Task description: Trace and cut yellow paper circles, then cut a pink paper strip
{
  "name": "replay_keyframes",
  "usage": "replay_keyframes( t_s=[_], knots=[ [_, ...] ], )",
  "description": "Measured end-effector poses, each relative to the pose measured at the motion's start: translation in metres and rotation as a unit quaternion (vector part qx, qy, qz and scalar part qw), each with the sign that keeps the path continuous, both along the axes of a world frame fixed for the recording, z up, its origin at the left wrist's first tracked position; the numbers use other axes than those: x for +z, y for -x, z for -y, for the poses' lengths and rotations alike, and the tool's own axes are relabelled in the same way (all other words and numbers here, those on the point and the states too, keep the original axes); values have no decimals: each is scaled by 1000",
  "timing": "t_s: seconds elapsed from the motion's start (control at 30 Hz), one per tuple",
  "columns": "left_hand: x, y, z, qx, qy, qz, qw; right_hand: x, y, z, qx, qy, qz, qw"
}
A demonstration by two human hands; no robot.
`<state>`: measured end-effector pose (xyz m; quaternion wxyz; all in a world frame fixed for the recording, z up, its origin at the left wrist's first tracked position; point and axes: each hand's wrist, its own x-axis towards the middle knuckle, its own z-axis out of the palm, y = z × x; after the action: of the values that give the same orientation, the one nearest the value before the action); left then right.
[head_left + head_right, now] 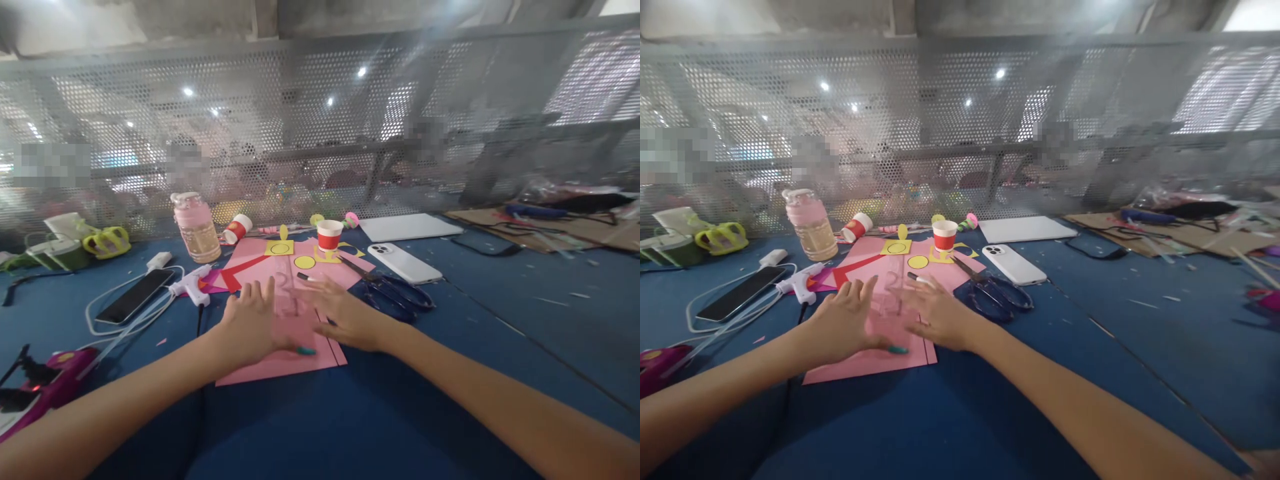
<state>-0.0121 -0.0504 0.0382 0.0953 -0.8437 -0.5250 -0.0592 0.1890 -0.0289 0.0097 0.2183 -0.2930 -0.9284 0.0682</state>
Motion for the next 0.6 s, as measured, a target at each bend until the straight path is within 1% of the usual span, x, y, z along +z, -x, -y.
replay_keyframes(
  t_s=[0.03,0.07,0.13,0.17,0.23,0.3,0.37,0.43,0.47,0.5,0.57,0.6],
  knots=[
    [4,0,8,-8,15,-22,1000,-1,3,2,12,23,23,999],
    [9,-1,16,-32,46,-47,997,-2,6,3,12,40,41,998],
    [17,-2,29,-98,114,-83,985,-5,7,2,-12,60,57,996],
    [21,-3,34,-115,141,-96,979,-6,6,0,-31,65,58,996],
    [26,-6,39,-123,186,-118,968,-7,0,-5,-64,62,57,994],
    [28,-10,39,-110,207,-148,961,-7,-7,-10,-97,40,61,993],
    [27,-14,39,-93,198,-180,959,-8,-12,-15,-152,10,67,986],
    [24,-17,40,-76,163,-195,964,-9,-16,-18,-212,-14,59,975],
    [23,-17,41,-74,141,-196,968,-10,-17,-20,-231,-22,44,972],
    [23,-18,42,-76,121,-196,970,-10,-18,-22,-241,-28,17,970],
    [26,-18,45,-77,88,-201,973,-9,-19,-23,-254,-31,-72,964],
    [29,-19,46,-55,66,-199,976,-8,-18,-23,-268,-24,-129,954]
  ],
)
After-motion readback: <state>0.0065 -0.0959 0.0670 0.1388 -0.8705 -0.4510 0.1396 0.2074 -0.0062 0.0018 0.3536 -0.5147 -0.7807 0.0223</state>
